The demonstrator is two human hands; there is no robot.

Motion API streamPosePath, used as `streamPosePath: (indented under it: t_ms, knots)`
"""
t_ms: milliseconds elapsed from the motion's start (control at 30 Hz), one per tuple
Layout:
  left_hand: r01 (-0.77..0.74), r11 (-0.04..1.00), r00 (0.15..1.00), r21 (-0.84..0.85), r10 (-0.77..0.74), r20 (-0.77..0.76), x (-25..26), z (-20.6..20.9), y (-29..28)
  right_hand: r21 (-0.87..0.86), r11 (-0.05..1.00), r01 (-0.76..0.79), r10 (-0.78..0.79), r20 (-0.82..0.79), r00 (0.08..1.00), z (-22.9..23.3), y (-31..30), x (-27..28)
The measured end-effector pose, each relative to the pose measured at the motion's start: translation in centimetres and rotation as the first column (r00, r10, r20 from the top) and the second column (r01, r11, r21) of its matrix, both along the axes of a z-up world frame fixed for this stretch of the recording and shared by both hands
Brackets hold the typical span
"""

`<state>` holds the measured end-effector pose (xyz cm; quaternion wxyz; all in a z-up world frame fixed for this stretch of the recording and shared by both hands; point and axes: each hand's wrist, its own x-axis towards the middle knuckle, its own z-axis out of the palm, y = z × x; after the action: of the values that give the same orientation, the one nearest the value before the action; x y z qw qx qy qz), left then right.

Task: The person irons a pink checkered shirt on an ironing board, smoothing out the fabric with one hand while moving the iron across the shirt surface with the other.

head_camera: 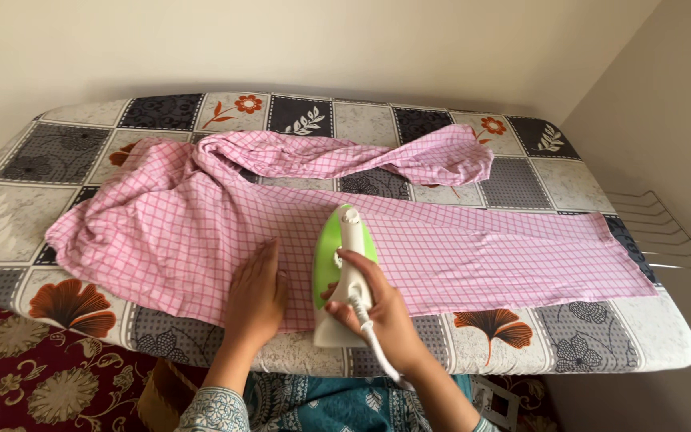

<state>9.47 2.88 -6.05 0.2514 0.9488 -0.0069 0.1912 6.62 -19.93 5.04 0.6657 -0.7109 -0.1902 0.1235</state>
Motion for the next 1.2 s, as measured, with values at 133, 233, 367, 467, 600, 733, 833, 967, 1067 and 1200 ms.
streamPosePath:
  t_ms: [133, 233, 367, 467, 600, 733, 833, 967, 1067, 1200]
  knots:
    - [-0.007, 0.997, 0.996, -0.075, 0.001, -0.085, -0.1, 1.1, -0.3, -0.003, 0.999, 0.035, -0.035, 0.034, 0.999, -0.3, 0.3, -2.0]
    - [-0.019, 0.999, 0.999, -0.042, 0.017, -0.046, 0.1, 0.1, 0.0, -0.043, 0.996, 0.073, -0.066, 0.137, 0.988, -0.9, 0.3, -3.6]
    - [0.01, 1.0, 1.0, -0.023, -0.01, 0.026, 0.0, -0.7, 0.2, -0.074, 0.987, 0.141, -0.128, 0.151, 0.98, -0.4, 0.8, -6.1]
    - [0.003, 1.0, 0.999, 0.03, -0.004, 0.046, 0.1, -1.2, 0.2, -0.095, 0.976, 0.196, -0.177, 0.18, 0.968, -0.5, 1.2, -6.5]
    - [-0.014, 0.996, 0.997, 0.087, 0.007, 0.081, 0.0, -1.3, 0.0, -0.133, 0.957, 0.258, -0.22, 0.247, 0.944, -0.4, 1.6, -5.4]
    - [-0.029, 0.999, 0.999, 0.029, 0.029, -0.013, -0.3, 0.1, -0.5, -0.227, 0.902, 0.367, -0.329, 0.19, 0.925, 0.3, 1.8, -4.3]
    - [-0.023, 0.999, 0.999, 0.043, 0.025, -0.041, -0.3, 0.1, -0.4, -0.262, 0.889, 0.376, -0.373, 0.061, 0.926, 1.0, 1.3, -4.3]
    - [-0.019, 0.995, 0.999, 0.094, 0.016, 0.033, -0.2, -0.5, -0.2, -0.258, 0.866, 0.428, -0.433, 0.042, 0.9, 0.4, -0.2, -4.7]
    - [-0.017, 0.994, 1.0, 0.109, 0.014, 0.022, -0.2, -0.4, -0.2, -0.254, 0.839, 0.481, -0.486, 0.048, 0.873, -0.1, -1.5, -5.7]
    - [-0.024, 0.991, 0.999, 0.13, 0.021, 0.026, -0.4, -0.5, -0.4, -0.214, 0.804, 0.555, -0.567, 0.007, 0.824, 0.1, -2.6, -7.5]
